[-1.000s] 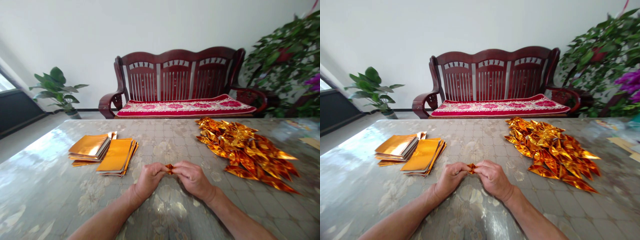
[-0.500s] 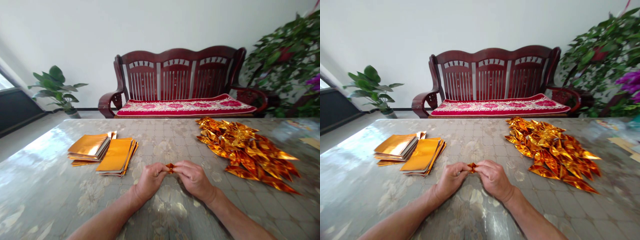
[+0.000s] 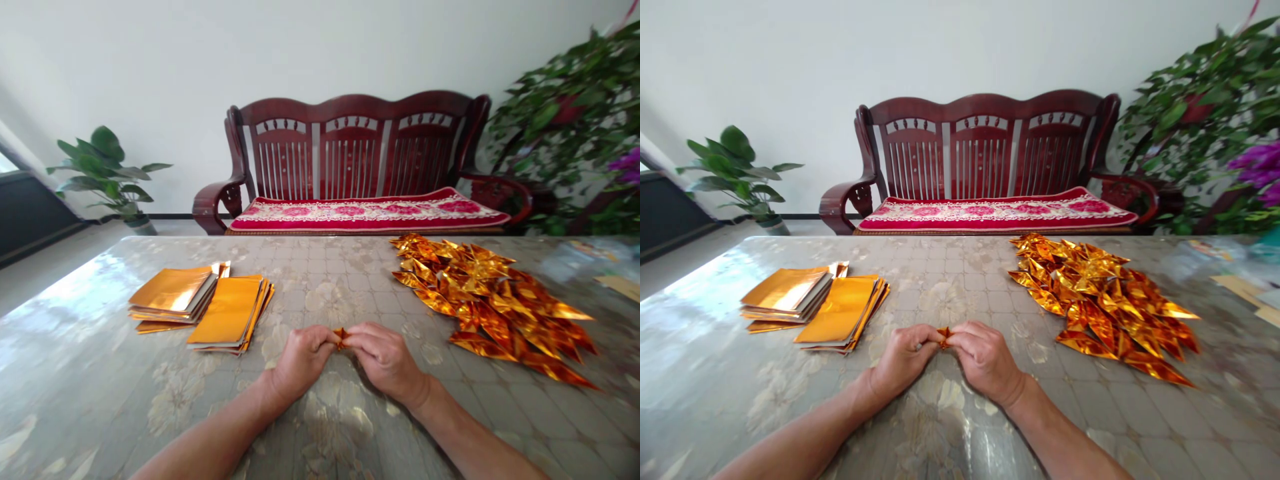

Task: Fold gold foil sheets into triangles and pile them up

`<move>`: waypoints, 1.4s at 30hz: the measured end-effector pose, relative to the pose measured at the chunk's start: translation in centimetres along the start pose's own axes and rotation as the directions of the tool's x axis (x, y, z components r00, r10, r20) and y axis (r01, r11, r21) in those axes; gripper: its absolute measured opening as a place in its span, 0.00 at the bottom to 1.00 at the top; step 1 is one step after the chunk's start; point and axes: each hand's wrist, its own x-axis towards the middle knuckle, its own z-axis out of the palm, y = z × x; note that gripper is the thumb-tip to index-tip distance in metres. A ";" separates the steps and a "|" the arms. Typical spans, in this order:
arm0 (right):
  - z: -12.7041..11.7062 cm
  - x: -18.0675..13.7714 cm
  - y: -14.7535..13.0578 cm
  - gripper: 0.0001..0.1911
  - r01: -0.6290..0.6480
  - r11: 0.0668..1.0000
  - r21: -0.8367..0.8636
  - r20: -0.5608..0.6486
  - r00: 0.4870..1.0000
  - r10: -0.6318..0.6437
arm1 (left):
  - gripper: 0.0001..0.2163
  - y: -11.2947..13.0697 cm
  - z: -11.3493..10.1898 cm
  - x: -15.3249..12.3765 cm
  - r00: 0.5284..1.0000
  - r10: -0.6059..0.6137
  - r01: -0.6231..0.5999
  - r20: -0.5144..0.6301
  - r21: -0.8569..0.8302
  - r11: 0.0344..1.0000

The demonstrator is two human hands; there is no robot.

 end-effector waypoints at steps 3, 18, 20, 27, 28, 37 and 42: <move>0.1 -0.1 0.0 0.10 0.006 1.000 -0.009 0.010 1.000 -0.006 | 0.12 0.1 0.0 0.1 1.000 -0.013 0.013 0.004 -0.007 1.000; 0.3 0.3 0.5 0.10 -0.083 0.996 -0.018 0.046 0.995 0.083 | 0.09 -0.5 0.5 0.6 0.992 -0.117 0.119 0.039 -0.072 0.990; 0.2 0.3 0.6 0.10 -0.128 0.992 -0.001 0.063 0.990 0.128 | 0.08 -0.5 0.5 0.8 0.992 -0.117 0.121 0.055 -0.078 0.990; -0.2 0.5 0.3 0.08 -0.205 0.977 0.050 0.073 0.977 0.201 | 0.10 0.0 0.2 1.1 0.991 -0.130 0.131 0.034 -0.038 0.991; -0.2 0.5 0.2 0.08 -0.211 0.976 0.050 0.065 0.976 0.208 | 0.10 0.1 0.1 1.1 0.991 -0.132 0.132 0.029 -0.031 0.991; 0.3 0.3 -0.2 0.09 -0.213 0.976 0.050 0.042 0.977 0.211 | 0.08 0.3 0.0 0.9 0.997 -0.074 0.073 0.027 0.033 0.997; 0.3 0.4 -0.5 0.09 -0.223 0.973 0.052 0.068 0.973 0.219 | 0.09 0.4 -0.1 0.6 0.998 0.055 -0.057 0.041 0.064 0.996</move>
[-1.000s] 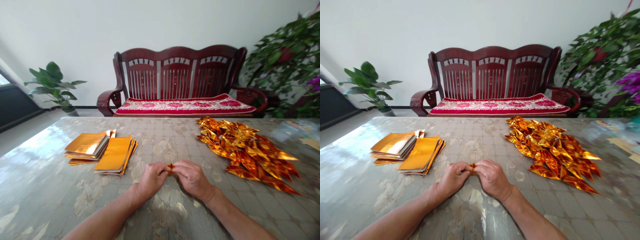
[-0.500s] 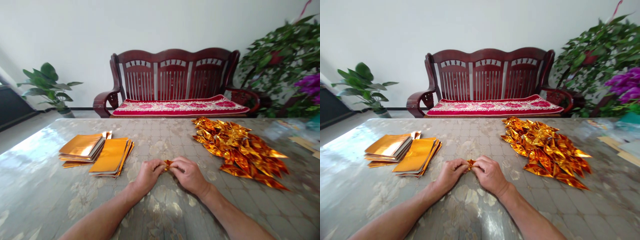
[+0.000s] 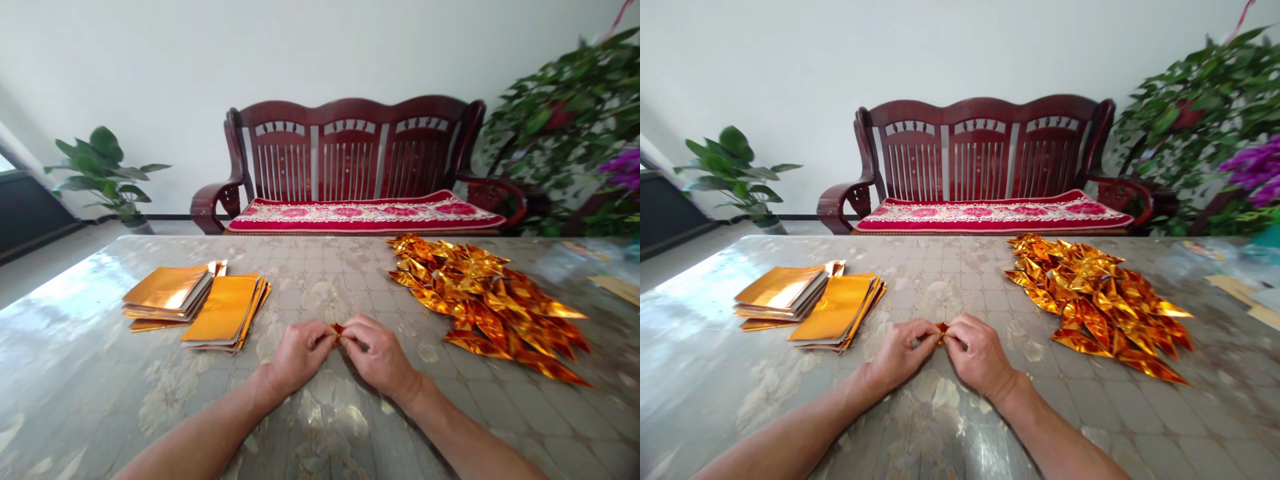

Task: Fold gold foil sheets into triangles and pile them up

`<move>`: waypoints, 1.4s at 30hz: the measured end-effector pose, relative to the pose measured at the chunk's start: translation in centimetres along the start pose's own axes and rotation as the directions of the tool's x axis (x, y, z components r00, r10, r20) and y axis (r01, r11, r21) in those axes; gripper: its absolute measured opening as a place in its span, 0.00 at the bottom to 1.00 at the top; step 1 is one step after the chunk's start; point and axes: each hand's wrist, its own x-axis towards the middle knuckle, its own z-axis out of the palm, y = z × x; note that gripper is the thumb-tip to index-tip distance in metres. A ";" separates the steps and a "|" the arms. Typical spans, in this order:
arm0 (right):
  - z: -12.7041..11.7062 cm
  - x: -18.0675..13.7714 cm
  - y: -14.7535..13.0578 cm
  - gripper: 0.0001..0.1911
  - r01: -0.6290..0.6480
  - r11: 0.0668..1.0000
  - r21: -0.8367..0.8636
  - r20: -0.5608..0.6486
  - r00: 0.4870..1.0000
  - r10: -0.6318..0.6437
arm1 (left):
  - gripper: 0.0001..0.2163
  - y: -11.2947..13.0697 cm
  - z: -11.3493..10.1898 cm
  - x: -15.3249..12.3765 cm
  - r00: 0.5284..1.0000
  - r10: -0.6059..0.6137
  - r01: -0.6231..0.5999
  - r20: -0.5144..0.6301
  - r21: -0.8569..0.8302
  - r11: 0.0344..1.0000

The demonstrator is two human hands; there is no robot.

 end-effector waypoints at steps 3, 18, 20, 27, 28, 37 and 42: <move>0.0 0.0 -0.2 0.09 0.017 1.000 0.005 0.001 1.000 -0.017 | 0.09 -0.1 0.0 -0.4 0.998 0.056 -0.056 0.007 0.049 0.997; -0.1 0.2 -0.2 0.07 0.090 0.996 -0.026 -0.002 0.996 -0.090 | 0.07 -0.7 -0.2 -0.3 0.996 -0.022 0.019 -0.088 -0.039 0.999; -0.2 0.1 0.1 0.09 0.109 0.994 -0.014 -0.013 0.994 -0.110 | 0.06 -0.8 -0.1 -0.1 0.993 -0.028 0.023 -0.117 -0.043 0.999; 0.1 0.2 0.4 0.11 0.148 0.989 -0.007 -0.053 0.988 -0.149 | 0.07 -1.0 -0.2 0.2 0.979 0.063 -0.077 -0.191 -0.063 0.995; 0.1 0.2 0.3 0.11 0.157 0.988 -0.004 -0.056 0.986 -0.157 | 0.07 -1.0 -0.2 0.2 0.981 0.066 -0.081 -0.185 -0.077 0.994; -0.1 0.4 -0.3 0.10 0.172 0.985 0.028 -0.111 0.980 -0.168 | 0.07 -0.4 0.0 0.1 0.970 -0.169 0.118 -0.176 -0.270 0.956; -0.1 0.1 -0.7 0.10 0.165 0.985 0.052 -0.106 0.982 -0.159 | 0.05 -0.2 0.2 -0.2 0.966 -0.213 0.158 -0.147 -0.317 0.935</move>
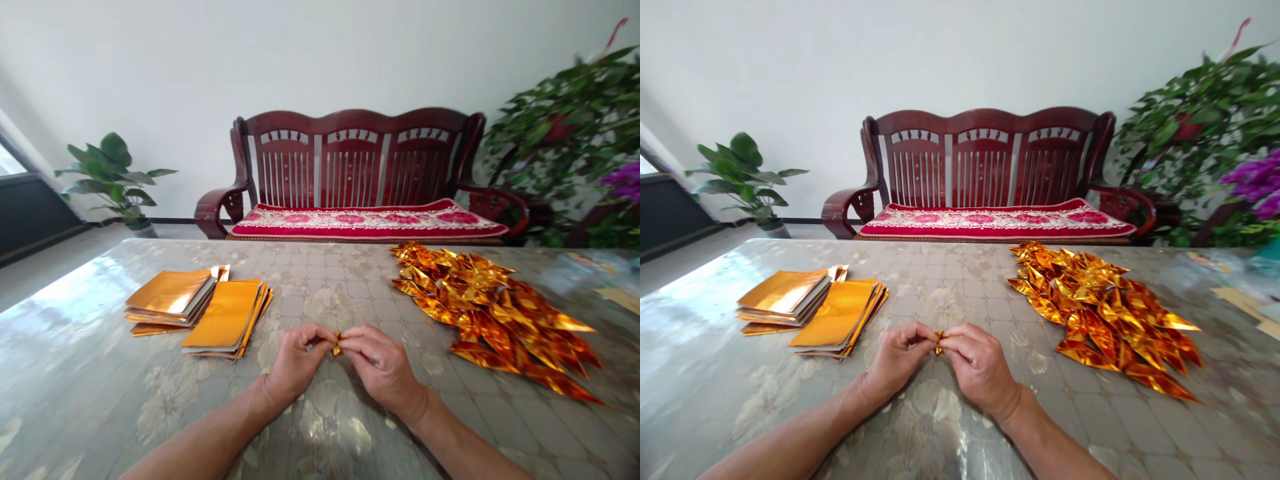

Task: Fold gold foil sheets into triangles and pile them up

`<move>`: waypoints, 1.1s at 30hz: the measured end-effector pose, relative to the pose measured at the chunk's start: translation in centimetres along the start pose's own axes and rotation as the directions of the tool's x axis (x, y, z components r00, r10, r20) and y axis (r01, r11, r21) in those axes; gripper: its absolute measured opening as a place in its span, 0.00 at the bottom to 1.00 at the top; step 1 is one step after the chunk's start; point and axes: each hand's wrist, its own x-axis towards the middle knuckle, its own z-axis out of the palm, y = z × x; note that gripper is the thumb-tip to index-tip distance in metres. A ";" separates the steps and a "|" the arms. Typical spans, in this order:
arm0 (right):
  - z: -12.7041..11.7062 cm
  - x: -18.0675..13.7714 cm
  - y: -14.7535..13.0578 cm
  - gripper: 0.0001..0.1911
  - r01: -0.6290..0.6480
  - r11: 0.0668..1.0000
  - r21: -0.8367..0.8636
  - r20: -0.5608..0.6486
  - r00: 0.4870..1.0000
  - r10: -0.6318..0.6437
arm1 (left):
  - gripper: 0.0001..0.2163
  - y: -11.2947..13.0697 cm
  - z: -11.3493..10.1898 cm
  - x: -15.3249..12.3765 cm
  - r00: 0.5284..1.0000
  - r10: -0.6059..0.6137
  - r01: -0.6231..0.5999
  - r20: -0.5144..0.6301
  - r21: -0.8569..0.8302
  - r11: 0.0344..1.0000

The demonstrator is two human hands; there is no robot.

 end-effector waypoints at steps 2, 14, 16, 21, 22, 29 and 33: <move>0.1 -0.1 0.0 0.10 -0.023 1.000 0.006 0.007 1.000 0.023 | 0.05 0.0 0.2 -0.1 1.000 -0.030 0.030 0.007 -0.014 0.999; -1.4 0.8 1.7 0.27 -0.395 0.914 0.095 0.314 0.883 0.349 | 0.05 -1.8 0.1 1.8 0.973 -0.228 0.223 0.036 0.100 0.970; -1.9 0.8 2.3 0.30 -0.504 0.852 0.138 0.422 0.808 0.410 | 0.06 -1.8 -0.1 1.9 0.974 -0.225 0.217 0.037 0.155 0.964; -2.1 0.5 3.4 0.24 -0.536 0.833 0.138 0.420 0.793 0.441 | 0.07 -1.9 0.0 1.9 0.973 -0.225 0.213 0.057 0.167 0.963; -2.0 0.4 3.4 0.22 -0.526 0.840 0.132 0.413 0.800 0.436 | 0.07 -2.0 0.0 1.9 0.972 -0.227 0.214 0.062 0.167 0.962; -1.9 0.3 3.7 0.14 -0.513 0.857 0.050 0.299 0.826 0.478 | 0.13 -1.2 -1.4 1.9 0.953 -0.236 0.226 0.189 0.072 0.971; -2.2 0.4 3.9 0.13 -0.517 0.856 0.008 0.253 0.829 0.499 | 0.18 -0.6 -2.8 2.1 0.896 -0.270 0.330 0.353 -0.124 0.936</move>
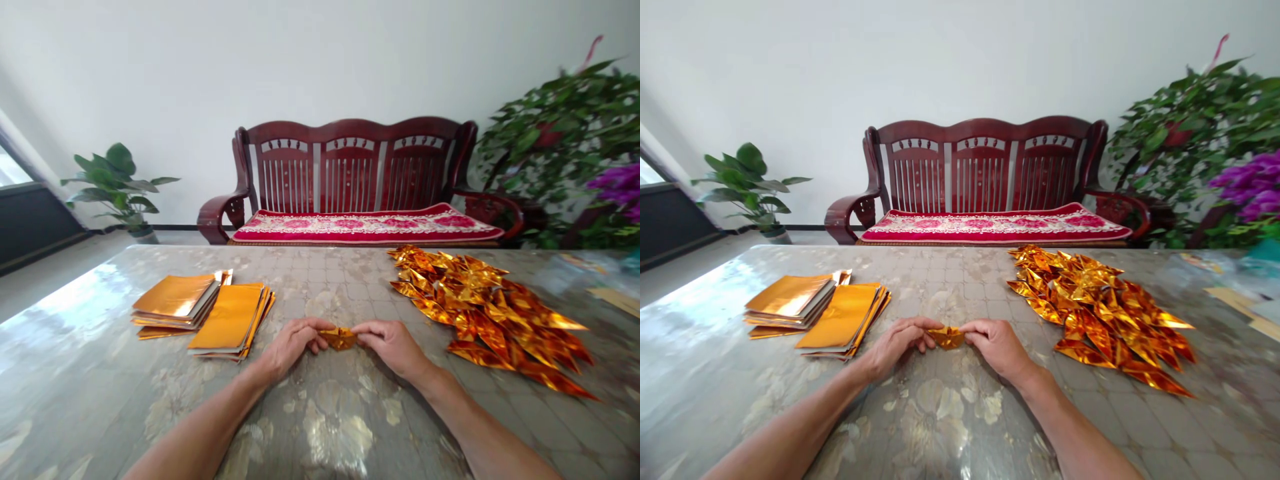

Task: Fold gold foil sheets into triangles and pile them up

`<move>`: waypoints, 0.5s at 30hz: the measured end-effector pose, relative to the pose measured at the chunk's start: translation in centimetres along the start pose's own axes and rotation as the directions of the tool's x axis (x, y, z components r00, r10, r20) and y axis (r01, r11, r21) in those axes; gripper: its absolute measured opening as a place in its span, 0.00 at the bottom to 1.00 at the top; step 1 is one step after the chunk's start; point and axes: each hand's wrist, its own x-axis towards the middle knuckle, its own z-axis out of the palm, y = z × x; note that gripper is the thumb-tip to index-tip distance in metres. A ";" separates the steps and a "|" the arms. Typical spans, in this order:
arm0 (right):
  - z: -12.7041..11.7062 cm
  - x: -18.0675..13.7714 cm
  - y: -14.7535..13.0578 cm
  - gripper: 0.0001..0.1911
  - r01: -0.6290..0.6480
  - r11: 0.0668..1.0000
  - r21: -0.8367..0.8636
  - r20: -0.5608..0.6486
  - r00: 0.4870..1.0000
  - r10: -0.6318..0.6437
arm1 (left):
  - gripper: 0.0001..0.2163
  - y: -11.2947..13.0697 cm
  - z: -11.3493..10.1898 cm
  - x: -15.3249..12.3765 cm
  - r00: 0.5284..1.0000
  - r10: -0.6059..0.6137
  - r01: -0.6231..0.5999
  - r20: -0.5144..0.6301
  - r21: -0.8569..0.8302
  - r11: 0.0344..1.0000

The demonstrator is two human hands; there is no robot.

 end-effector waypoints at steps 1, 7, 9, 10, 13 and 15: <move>-0.1 0.0 0.0 0.12 -0.003 1.000 -0.001 -0.003 1.000 0.003 | 0.19 0.0 -0.3 0.0 0.999 -0.023 0.026 0.042 -0.067 0.997; -0.1 0.1 0.2 0.13 -0.069 0.998 0.006 -0.010 0.998 0.069 | 0.16 -0.9 -0.6 0.8 0.991 -0.057 0.082 0.118 -0.218 0.973; 0.0 0.1 0.4 0.13 -0.098 0.995 0.015 -0.012 0.995 0.098 | 0.16 -1.3 -0.4 0.9 0.992 -0.056 0.079 0.112 -0.214 0.974; 0.0 0.1 0.5 0.13 -0.103 0.994 0.020 -0.013 0.995 0.103 | 0.16 -1.5 -0.2 1.0 0.993 -0.057 0.076 0.099 -0.205 0.976; 0.1 0.1 0.6 0.13 -0.093 0.995 0.024 -0.015 0.995 0.094 | 0.16 -2.2 0.1 1.2 0.997 -0.068 0.073 0.039 -0.145 0.987; 0.1 0.1 0.6 0.13 -0.083 0.996 0.015 -0.017 0.996 0.083 | 0.16 -2.6 0.3 1.3 0.997 -0.081 0.080 0.002 -0.101 0.992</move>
